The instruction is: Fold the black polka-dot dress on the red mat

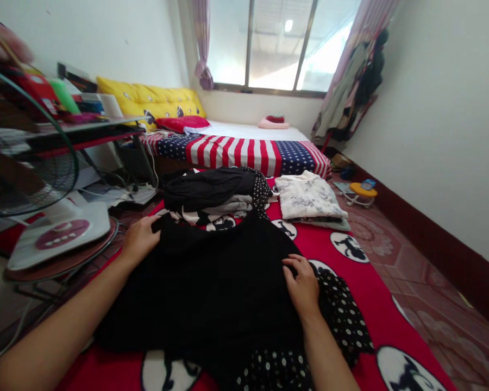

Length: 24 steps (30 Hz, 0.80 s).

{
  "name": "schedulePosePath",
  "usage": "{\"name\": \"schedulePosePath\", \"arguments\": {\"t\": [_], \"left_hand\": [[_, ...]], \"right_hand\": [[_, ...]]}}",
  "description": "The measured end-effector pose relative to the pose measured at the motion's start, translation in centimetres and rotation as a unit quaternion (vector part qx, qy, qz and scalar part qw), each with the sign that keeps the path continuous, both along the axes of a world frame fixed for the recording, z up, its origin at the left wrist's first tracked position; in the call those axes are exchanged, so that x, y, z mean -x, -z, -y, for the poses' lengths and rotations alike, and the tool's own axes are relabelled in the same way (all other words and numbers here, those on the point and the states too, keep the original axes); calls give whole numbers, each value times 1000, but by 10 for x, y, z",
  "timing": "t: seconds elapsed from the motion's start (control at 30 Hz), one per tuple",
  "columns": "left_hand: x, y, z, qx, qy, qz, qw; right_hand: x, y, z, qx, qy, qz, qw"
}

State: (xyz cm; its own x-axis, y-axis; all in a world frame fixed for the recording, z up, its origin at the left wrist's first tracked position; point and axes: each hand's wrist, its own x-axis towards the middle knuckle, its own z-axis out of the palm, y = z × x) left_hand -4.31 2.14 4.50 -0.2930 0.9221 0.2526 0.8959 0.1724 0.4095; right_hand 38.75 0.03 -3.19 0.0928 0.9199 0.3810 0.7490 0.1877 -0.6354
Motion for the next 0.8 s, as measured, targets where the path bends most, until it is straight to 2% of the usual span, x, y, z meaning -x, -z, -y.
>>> {"name": "schedulePosePath", "arguments": {"t": [0.07, 0.13, 0.2, 0.3, 0.37, 0.5, 0.57, 0.63, 0.7, 0.8], "left_hand": [[9, 1, -7, -47, -89, -83, 992], [2, 4, -9, -84, -87, -113, 986], [-14, 9, -9, -84, 3, -89, 992], [-41, 22, -13, 9, 200, -25, 979], [-54, 33, -15, 57, 255, -17, 965], [-75, 57, -15, 55, 199, -49, 977], [-84, 66, -11, 24, 170, -79, 982], [-90, 72, -8, -10, 172, -104, 979], [-92, 76, -6, -24, 196, -111, 974], [-91, 77, -6, -16, 208, -110, 972]], "right_hand": [[0, -1, 0, 0, 0, 1, 1000], [0, -1, 0, 3, 0, 3, 1000], [1, -1, 1, 6, 3, 8, 1000], [4, -3, 3, 6, 16, 15, 1000], [5, -7, 3, 13, 22, 28, 999], [-2, -25, -13, 59, 11, 96, 994], [-9, -35, -30, 43, 28, 127, 991], [-15, -41, -52, 20, 47, 135, 990], [-13, -45, -70, 31, 45, 125, 991], [8, -46, -79, 60, 19, 106, 992]]}}
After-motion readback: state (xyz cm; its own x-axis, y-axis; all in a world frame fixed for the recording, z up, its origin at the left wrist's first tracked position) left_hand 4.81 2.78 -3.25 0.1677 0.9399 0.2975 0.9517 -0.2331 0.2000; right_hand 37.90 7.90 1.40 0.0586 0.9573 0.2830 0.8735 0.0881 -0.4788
